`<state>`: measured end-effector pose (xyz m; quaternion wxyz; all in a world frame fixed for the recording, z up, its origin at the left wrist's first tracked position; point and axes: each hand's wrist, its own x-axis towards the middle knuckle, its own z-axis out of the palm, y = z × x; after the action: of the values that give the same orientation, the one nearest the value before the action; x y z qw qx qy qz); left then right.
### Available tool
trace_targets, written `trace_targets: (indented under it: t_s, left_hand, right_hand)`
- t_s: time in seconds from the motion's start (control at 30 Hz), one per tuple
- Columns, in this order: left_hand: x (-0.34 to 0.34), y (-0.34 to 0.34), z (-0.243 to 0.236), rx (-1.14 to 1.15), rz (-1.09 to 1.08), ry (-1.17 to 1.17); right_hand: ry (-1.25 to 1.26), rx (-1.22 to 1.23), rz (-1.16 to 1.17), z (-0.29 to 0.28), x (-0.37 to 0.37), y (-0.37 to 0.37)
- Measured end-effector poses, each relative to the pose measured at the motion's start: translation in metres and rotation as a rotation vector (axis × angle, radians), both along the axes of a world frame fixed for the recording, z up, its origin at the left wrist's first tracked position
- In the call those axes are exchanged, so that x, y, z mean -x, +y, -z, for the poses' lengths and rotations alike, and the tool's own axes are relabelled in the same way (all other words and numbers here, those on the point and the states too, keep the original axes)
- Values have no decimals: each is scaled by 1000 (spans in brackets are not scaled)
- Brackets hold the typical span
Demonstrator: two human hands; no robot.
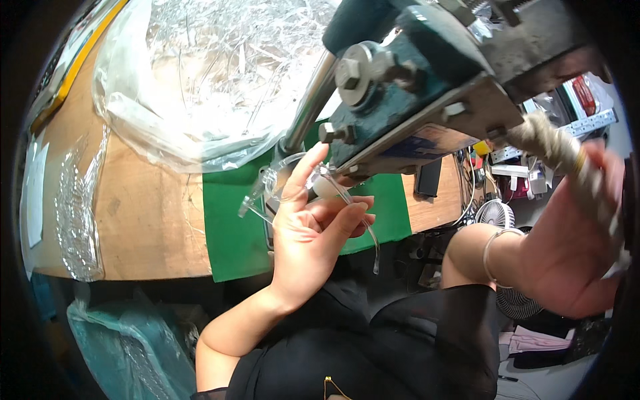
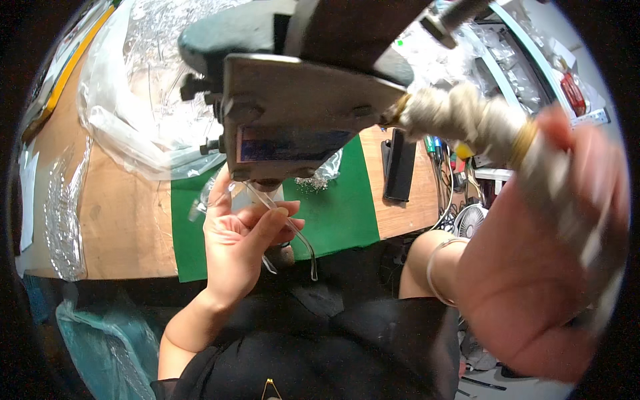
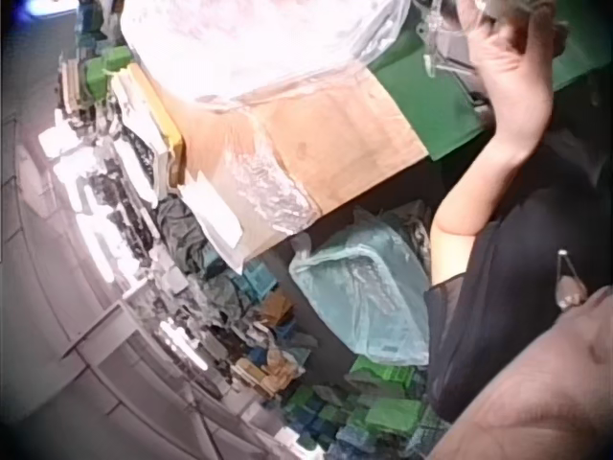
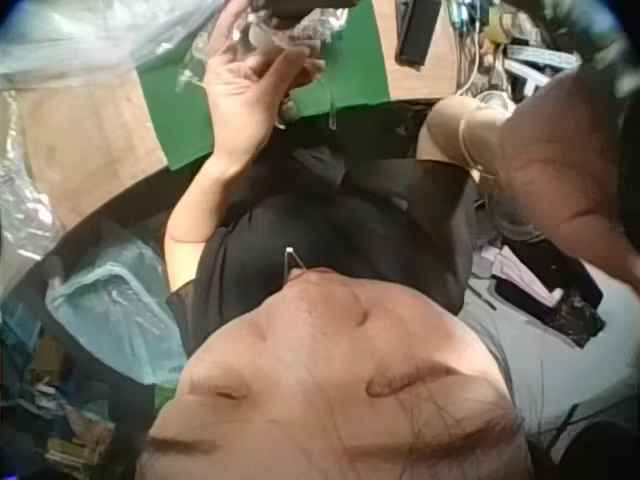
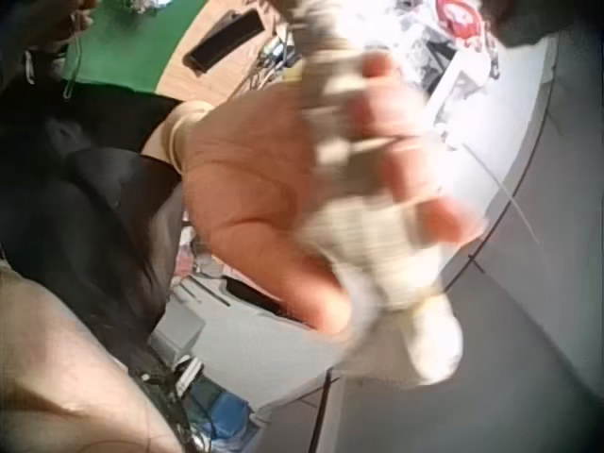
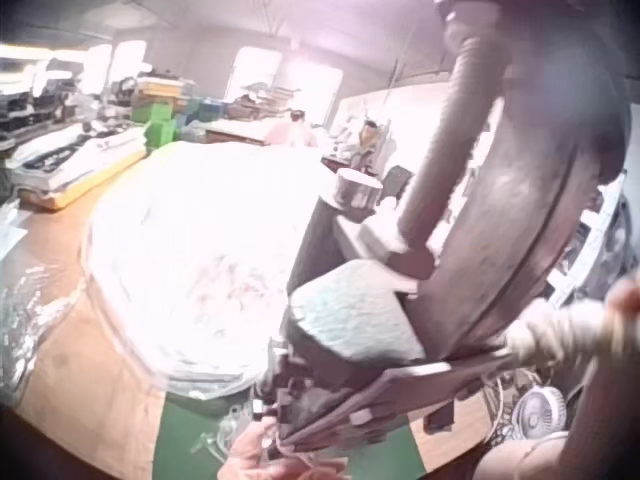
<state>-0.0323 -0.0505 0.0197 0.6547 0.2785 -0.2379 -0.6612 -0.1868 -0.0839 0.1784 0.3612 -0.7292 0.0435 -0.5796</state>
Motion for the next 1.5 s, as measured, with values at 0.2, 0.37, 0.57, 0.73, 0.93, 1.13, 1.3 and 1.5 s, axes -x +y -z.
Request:
trace_targets:
  t_s: [0.2,0.37,0.57,0.73,0.93,1.13,1.3,1.5]
  left_hand:
    - [4,4,11,130,-42,-71]
    - [-28,32,23,287,-232,-498]
    - [-37,44,30,136,-286,-27]
    - [-40,45,14,-5,-236,-50]
    - [-47,40,29,137,-161,9]
    - [-66,34,19,-84,-119,73]
    - [-48,40,30,39,-201,-84]
    - [-32,44,34,139,-102,-236]
  right_hand:
    - [-31,-28,376,82,12,-18]
    - [659,-623,536,240,19,-19]
    - [868,-378,650,258,16,-40]
    - [758,-553,707,292,22,-42]
    - [861,-311,754,299,15,-45]
    - [748,-681,648,294,24,-47]
    - [846,-349,673,297,20,-39]
    - [884,-373,626,289,15,-45]
